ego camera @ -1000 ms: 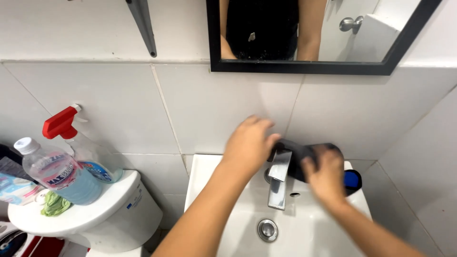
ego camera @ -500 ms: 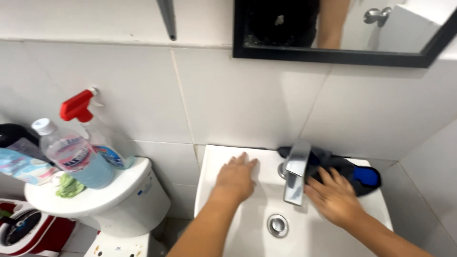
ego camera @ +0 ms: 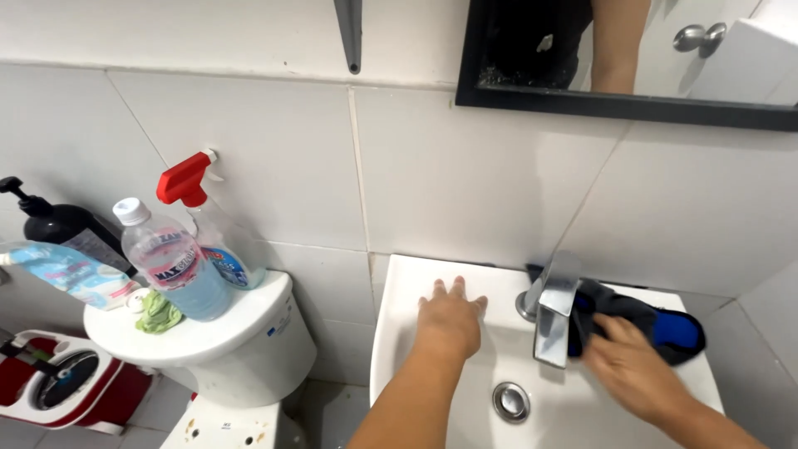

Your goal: Scrubbing and wiping down a bathroom sink and faucet with a cleaning cloth.

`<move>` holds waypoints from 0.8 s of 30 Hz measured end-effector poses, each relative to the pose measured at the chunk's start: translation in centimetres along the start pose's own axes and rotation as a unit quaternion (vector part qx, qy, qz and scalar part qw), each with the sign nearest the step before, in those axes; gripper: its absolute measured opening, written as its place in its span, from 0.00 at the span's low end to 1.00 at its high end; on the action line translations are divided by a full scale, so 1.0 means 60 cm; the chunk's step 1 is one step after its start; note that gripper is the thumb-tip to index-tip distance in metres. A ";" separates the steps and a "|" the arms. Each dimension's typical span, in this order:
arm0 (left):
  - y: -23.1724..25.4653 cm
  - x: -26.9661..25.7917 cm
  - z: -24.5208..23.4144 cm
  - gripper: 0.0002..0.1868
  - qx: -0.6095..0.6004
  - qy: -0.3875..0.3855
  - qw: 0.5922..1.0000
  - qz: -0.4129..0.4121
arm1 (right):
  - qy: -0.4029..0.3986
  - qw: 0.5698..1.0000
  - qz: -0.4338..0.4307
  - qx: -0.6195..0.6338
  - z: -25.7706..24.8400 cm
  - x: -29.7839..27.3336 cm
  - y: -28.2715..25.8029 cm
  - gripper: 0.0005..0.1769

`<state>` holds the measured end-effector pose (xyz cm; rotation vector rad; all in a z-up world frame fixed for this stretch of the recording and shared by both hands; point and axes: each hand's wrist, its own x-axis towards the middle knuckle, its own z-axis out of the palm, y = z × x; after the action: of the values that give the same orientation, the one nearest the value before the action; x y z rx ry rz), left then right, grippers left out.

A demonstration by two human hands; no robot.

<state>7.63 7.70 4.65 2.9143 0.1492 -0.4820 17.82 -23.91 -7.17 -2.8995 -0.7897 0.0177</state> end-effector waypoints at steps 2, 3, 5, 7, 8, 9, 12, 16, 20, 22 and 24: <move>-0.002 0.005 -0.001 0.31 -0.007 0.000 1.000 0.002 | 0.009 1.000 -0.004 0.009 0.013 0.034 0.108 0.25; -0.004 0.008 -0.003 0.31 -0.012 -0.002 1.000 0.002 | 0.016 1.000 -0.008 0.021 0.019 0.052 0.161 0.25; -0.003 0.012 0.000 0.32 -0.016 -0.011 1.000 0.000 | -0.005 0.999 0.003 -0.053 -0.011 0.076 0.131 0.24; -0.002 0.019 -0.004 0.32 -0.019 -0.017 1.000 -0.002 | -0.023 0.992 0.013 -0.127 -0.028 0.102 0.094 0.24; 0.001 0.021 -0.007 0.31 -0.021 -0.024 0.999 -0.004 | -0.010 0.988 0.012 -0.152 -0.031 0.111 0.075 0.24; 0.004 0.022 -0.009 0.31 -0.023 -0.031 0.999 -0.005 | 0.004 0.984 0.010 -0.178 -0.033 0.120 0.055 0.25; -0.004 0.021 -0.005 0.28 -0.026 -0.030 0.999 -0.006 | -0.002 0.956 0.200 0.213 -0.096 0.127 -0.041 0.23; 0.003 0.019 -0.013 0.28 -0.034 -0.024 0.999 -0.010 | -0.031 0.755 0.334 0.563 -0.141 0.124 -0.033 0.28; -0.003 0.020 -0.011 0.29 -0.035 -0.033 0.999 -0.017 | 0.020 0.655 0.227 0.721 -0.172 0.129 -0.033 0.25; -0.004 0.023 -0.007 0.30 -0.035 -0.032 0.999 -0.016 | 0.034 0.599 0.180 0.780 -0.183 0.135 -0.049 0.24; -0.002 0.021 -0.005 0.31 -0.035 -0.028 0.999 -0.007 | -0.019 0.602 0.145 0.785 -0.160 0.155 -0.044 0.26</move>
<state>8.92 7.99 4.50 2.8301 0.1760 -0.5483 24.93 -18.17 2.90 -1.2138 -0.0328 0.5101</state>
